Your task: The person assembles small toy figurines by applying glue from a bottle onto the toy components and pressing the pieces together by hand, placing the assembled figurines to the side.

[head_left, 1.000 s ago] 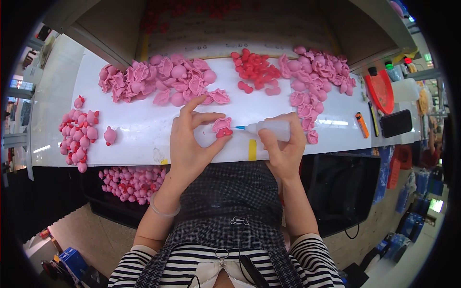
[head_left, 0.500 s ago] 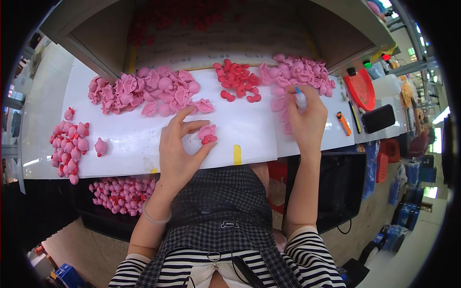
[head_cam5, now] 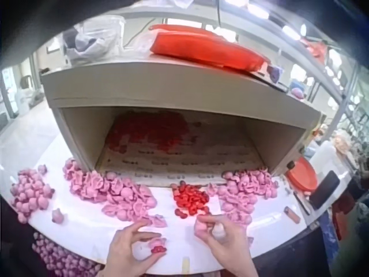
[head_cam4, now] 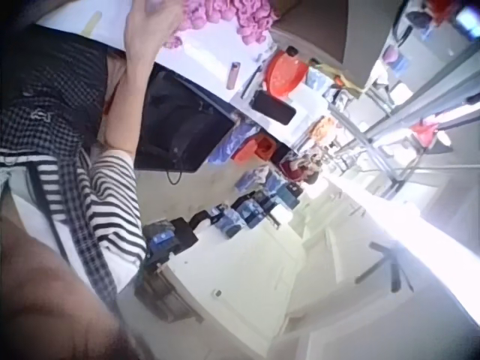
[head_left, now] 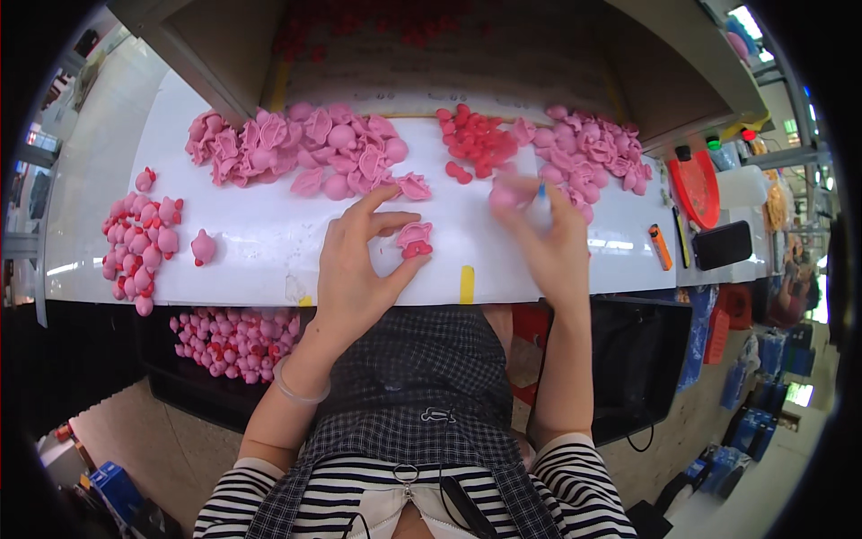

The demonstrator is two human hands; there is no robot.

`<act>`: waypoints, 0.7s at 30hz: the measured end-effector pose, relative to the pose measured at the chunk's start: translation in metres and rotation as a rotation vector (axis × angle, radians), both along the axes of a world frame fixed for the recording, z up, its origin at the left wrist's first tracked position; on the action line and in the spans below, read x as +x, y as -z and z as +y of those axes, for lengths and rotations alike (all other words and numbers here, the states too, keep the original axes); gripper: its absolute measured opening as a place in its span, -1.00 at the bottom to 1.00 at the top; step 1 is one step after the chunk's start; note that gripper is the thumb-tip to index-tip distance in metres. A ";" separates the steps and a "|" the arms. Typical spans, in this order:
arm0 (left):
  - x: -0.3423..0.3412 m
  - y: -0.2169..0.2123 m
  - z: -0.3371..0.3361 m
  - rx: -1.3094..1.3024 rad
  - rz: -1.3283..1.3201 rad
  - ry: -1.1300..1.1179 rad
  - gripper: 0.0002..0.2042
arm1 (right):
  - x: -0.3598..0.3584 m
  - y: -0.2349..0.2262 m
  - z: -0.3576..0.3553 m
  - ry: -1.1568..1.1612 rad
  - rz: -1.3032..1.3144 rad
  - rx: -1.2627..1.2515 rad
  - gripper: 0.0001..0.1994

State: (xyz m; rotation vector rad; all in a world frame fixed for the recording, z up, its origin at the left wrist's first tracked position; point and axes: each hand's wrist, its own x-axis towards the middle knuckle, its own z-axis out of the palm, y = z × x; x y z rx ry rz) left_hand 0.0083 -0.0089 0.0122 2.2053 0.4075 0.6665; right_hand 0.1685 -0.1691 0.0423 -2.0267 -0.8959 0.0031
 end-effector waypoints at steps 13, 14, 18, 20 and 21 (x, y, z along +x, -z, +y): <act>-0.001 0.005 0.003 -0.100 -0.024 0.016 -0.32 | -0.024 0.000 -0.018 -0.264 -0.001 -0.143 -0.70; -0.002 0.004 0.003 -0.100 -0.023 0.012 -0.32 | -0.022 0.004 -0.018 -0.351 0.056 -0.153 -0.71; 0.000 -0.001 0.000 -0.086 -0.008 0.015 -0.37 | -0.029 0.011 -0.005 -0.265 0.123 -0.047 -0.70; 0.000 -0.003 0.001 -0.063 0.003 0.025 -0.38 | -0.035 0.014 0.007 -0.274 0.220 0.193 -0.67; 0.000 -0.001 0.001 -0.079 -0.003 0.022 -0.38 | -0.038 0.017 0.014 -0.275 0.223 0.197 -0.67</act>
